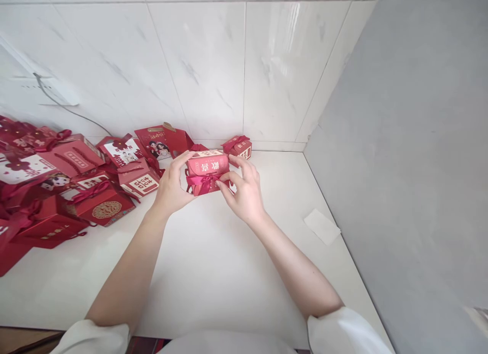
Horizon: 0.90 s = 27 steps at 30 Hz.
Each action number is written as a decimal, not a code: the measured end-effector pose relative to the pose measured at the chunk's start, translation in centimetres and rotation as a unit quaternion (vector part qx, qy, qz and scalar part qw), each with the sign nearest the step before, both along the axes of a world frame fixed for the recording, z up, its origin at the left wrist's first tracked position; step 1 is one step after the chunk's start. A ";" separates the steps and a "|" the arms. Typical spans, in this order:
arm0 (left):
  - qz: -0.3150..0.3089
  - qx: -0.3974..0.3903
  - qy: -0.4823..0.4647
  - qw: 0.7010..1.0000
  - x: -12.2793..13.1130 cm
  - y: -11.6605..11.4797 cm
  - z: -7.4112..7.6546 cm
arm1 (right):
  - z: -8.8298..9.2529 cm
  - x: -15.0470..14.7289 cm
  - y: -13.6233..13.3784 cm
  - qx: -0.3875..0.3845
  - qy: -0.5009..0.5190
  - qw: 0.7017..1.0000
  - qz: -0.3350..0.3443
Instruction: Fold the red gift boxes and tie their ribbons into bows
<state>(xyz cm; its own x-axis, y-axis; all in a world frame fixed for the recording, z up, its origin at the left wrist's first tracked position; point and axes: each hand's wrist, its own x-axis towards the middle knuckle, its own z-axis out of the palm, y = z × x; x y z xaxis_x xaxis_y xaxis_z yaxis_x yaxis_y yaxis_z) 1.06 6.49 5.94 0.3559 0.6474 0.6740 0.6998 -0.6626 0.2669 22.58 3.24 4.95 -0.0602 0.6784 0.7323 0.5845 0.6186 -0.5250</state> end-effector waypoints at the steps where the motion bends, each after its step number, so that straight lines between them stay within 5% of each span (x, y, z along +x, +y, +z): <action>1: 0.001 -0.003 0.011 1.000 0.0 -0.1 0.1 | 0.1 0.1 0.0 -0.008 0.009 1.000 0.006; 8: 0.023 -0.034 -0.005 0.999 0.4 -0.3 0.3 | 0.8 0.8 -0.4 -0.002 0.035 0.999 0.019; 12: 0.038 -0.088 -0.088 0.992 0.8 -0.4 0.3 | 0.6 0.5 -0.4 0.069 -0.051 0.995 0.046; 21: -0.024 -0.161 -0.177 0.971 1.3 -0.8 0.8 | -0.2 0.7 -0.5 0.046 -0.186 0.980 0.051; 27: -0.063 -0.140 -0.163 0.975 0.5 -0.4 0.8 | 1.8 1.5 -1.3 0.023 0.007 0.997 0.071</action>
<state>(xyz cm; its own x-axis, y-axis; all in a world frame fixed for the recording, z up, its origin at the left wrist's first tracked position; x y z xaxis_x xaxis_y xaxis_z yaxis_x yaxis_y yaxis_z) 1.53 6.10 6.76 0.2420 0.7863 0.5685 0.4653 -0.6082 0.6431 24.11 1.97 6.74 -0.1417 0.6290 0.7644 0.4821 0.7182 -0.5017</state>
